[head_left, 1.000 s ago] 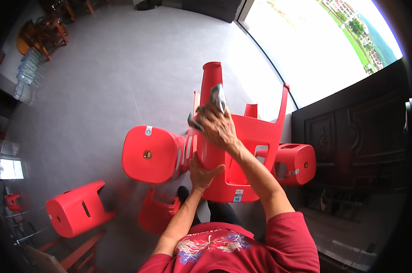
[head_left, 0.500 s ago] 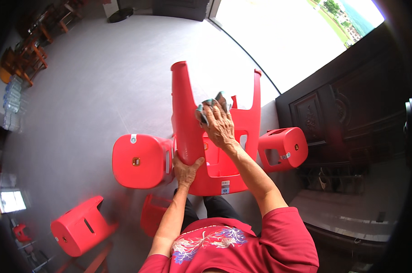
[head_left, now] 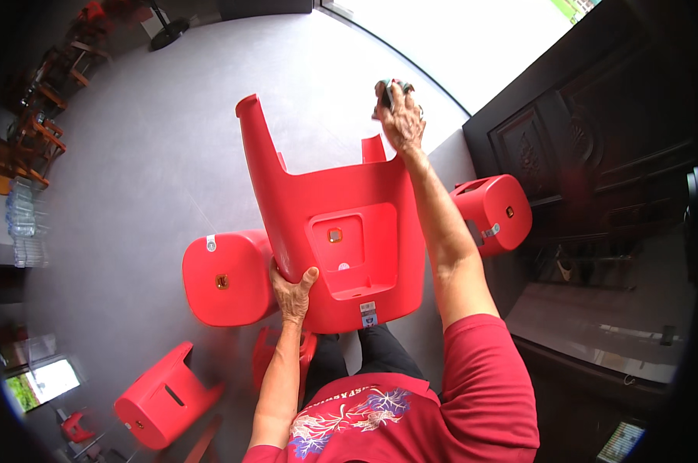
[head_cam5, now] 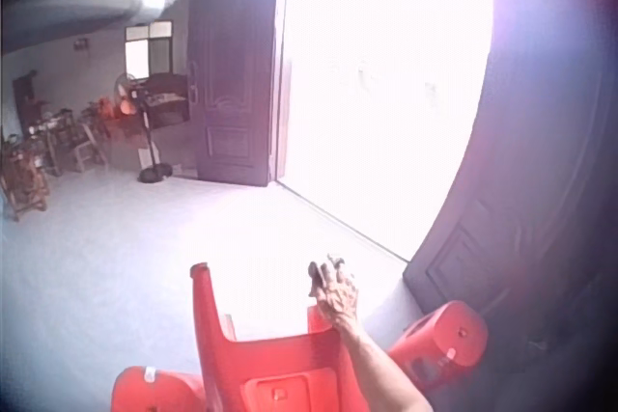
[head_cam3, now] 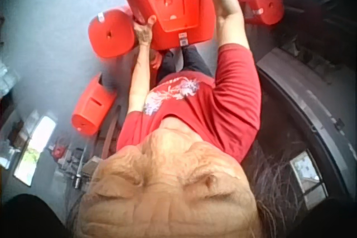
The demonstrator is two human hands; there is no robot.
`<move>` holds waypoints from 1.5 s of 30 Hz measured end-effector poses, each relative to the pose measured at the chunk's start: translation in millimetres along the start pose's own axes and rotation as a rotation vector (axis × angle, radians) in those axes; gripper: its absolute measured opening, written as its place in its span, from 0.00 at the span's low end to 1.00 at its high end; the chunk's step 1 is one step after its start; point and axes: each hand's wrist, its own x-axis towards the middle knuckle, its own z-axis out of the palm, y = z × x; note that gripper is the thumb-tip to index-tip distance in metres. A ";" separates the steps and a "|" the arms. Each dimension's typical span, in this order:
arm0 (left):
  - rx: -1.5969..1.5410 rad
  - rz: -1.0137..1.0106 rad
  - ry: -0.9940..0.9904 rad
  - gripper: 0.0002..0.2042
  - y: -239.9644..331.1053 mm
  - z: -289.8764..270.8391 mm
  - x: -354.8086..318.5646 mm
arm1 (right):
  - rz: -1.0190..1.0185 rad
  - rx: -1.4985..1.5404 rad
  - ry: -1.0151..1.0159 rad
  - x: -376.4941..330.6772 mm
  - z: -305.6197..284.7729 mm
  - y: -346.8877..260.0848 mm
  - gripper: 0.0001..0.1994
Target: The person picks up a red plastic stool and wipes it with a cloth. They then pick up a second red stool and wipe it as well. The person continues to wipe the stools, turning them over to clean different sides.
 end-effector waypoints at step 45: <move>-0.283 -0.330 -0.172 0.34 -17.7 -21.8 28.8 | -0.725 0.086 -0.308 -322.3 -131.2 -101.0 0.26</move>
